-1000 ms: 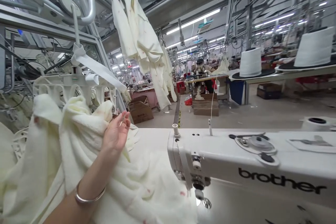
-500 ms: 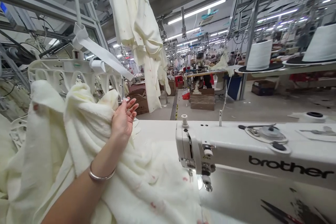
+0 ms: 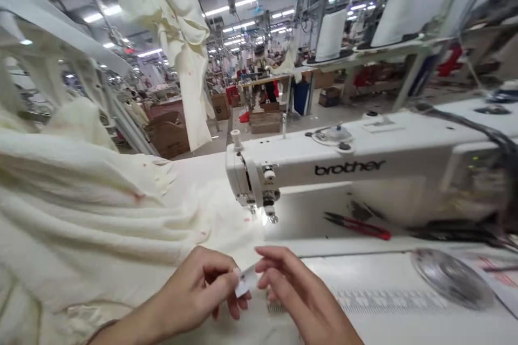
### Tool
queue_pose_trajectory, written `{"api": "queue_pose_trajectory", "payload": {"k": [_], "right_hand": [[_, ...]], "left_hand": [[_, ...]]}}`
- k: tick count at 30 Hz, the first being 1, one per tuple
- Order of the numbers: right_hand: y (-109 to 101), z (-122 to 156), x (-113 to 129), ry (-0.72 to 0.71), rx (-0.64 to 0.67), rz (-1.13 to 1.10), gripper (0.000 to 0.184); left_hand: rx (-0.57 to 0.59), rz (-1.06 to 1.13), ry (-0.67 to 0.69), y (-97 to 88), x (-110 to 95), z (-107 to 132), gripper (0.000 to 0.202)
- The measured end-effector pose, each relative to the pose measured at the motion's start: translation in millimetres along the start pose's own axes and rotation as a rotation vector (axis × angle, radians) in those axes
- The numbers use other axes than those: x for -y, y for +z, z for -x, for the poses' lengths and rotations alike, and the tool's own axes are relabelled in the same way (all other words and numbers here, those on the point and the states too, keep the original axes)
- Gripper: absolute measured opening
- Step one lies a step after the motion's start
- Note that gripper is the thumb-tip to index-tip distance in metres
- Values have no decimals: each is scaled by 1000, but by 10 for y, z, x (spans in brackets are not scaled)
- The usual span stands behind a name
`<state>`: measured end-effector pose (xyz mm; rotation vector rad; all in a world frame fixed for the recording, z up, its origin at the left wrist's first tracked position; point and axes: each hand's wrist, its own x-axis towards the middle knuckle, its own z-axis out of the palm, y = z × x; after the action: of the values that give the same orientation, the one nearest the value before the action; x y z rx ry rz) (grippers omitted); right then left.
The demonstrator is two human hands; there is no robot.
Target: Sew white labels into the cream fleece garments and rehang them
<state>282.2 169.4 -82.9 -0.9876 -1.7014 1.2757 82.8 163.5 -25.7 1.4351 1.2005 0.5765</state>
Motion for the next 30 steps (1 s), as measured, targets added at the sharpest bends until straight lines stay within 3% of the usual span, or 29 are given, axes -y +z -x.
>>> {"api": "queue_pose_trajectory", "payload": {"k": [2, 4, 8, 11, 14, 23, 27, 30], "right_hand": [[70, -88, 133, 125, 75, -219, 35], [161, -149, 173, 186, 65, -313, 36], [257, -168, 150, 201, -53, -236, 36], [245, -160, 132, 198, -74, -209, 35], [225, -167, 126, 218, -51, -201, 35], [208, -207, 112, 256, -34, -236, 35], [214, -169, 50, 216, -56, -136, 30], [272, -55, -157, -43, -181, 251, 19]], "left_hand": [[11, 13, 24, 55, 90, -15, 34], [-1, 14, 29, 39, 136, -61, 36], [-120, -49, 61, -24, 163, -136, 28], [-191, 70, -6, -34, 168, -169, 27], [-189, 172, -83, -31, 162, -186, 32], [-170, 203, -118, 9, 198, -203, 34], [-173, 137, -130, -66, 149, -195, 32], [-313, -214, 38, -227, -50, -188, 25]]}}
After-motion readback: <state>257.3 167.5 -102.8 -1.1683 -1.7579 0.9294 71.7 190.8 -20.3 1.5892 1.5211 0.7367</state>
